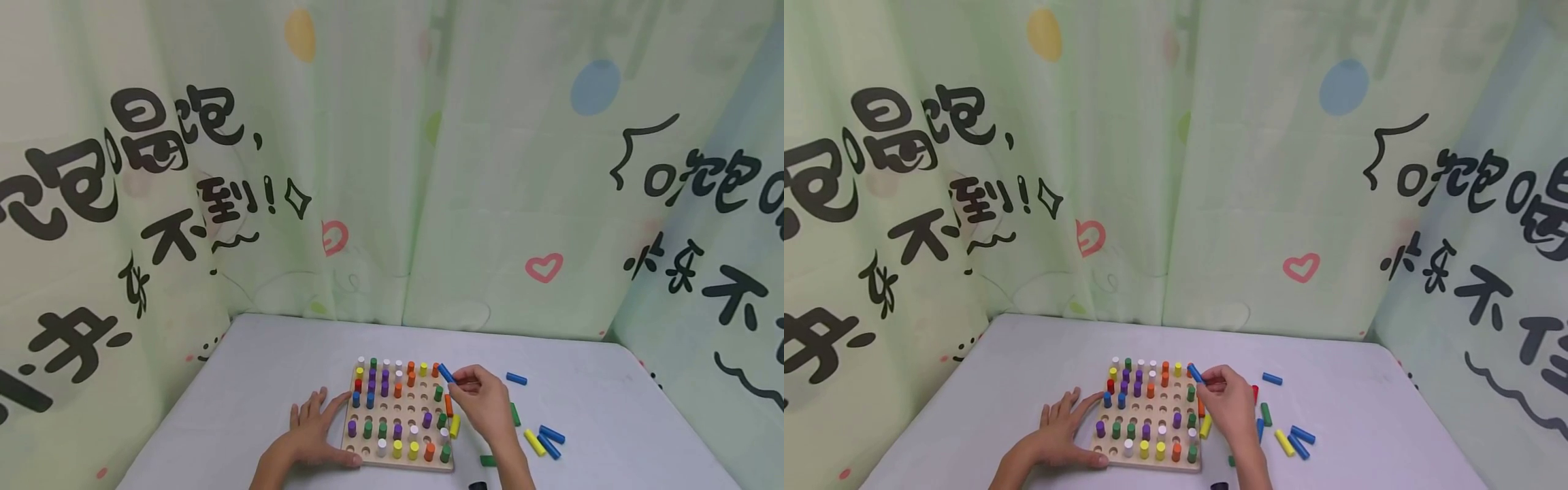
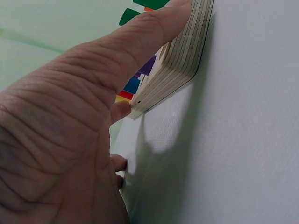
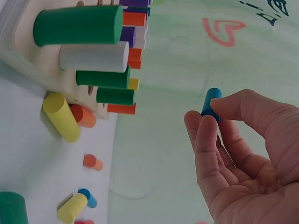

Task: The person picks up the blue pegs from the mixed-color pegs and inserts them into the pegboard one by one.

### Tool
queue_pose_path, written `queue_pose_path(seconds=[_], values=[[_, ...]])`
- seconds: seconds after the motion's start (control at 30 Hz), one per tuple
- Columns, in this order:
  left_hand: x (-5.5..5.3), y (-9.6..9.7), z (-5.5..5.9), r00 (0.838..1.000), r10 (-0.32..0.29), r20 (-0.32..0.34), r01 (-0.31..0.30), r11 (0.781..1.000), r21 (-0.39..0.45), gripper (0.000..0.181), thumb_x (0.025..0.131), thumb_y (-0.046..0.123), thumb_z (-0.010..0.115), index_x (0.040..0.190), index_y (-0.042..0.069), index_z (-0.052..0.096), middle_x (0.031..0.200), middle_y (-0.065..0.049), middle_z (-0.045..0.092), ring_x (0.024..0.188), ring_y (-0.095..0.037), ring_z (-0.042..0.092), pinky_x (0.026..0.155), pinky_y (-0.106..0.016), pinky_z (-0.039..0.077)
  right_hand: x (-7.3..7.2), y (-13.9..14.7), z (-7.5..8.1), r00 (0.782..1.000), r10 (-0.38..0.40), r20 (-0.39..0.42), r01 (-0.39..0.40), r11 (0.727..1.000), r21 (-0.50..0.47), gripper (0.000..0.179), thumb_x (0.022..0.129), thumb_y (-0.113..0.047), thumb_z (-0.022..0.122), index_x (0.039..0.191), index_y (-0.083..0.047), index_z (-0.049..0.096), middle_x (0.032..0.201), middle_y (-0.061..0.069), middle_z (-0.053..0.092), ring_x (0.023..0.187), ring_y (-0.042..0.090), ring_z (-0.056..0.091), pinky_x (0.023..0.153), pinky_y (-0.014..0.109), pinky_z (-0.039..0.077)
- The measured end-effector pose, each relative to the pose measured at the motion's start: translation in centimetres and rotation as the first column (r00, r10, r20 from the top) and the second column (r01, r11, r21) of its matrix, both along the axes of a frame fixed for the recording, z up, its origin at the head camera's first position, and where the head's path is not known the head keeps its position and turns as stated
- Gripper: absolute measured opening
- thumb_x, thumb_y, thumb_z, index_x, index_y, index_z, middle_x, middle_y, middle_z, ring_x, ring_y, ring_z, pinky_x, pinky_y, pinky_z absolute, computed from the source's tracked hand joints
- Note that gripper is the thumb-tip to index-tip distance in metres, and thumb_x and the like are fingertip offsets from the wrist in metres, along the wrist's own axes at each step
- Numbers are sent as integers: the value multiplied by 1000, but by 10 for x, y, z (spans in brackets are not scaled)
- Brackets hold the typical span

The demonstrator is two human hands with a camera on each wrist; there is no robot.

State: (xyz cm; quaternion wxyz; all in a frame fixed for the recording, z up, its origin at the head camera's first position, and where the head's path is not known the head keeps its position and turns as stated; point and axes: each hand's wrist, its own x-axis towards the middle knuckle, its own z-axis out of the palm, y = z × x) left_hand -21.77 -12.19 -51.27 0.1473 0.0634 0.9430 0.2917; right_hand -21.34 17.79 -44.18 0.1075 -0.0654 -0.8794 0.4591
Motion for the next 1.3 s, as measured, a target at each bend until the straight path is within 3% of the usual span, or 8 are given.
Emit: queue_pose_path(seconds=[0.3,0.87,1.3], values=[[-1,-1,0,1000,-1,7,1,1000,1,118,61,68,89,157,22,37,164,-29,18,151,-53,11,119,-73,-2,5,-13,1,998,64,-6,-64,998,-10,16,87,-3,78,101,-3,70,90,5,70,80,15,66,72,26,61],[-1,-2,-2,1000,-1,1,1,1000,13,119,60,69,89,157,22,38,164,-29,18,151,-53,12,119,-73,-2,4,-47,-13,982,190,-16,-191,982,-14,16,84,2,78,97,-4,70,89,4,69,77,14,64,72,26,61],[-1,-2,-1,1000,-10,-6,10,1000,2,116,61,68,89,156,23,39,164,-28,19,151,-53,13,119,-73,-1,2,-59,-23,964,264,8,-264,963,58,12,87,-1,74,99,-4,71,88,1,68,77,13,61,70,23,59]])
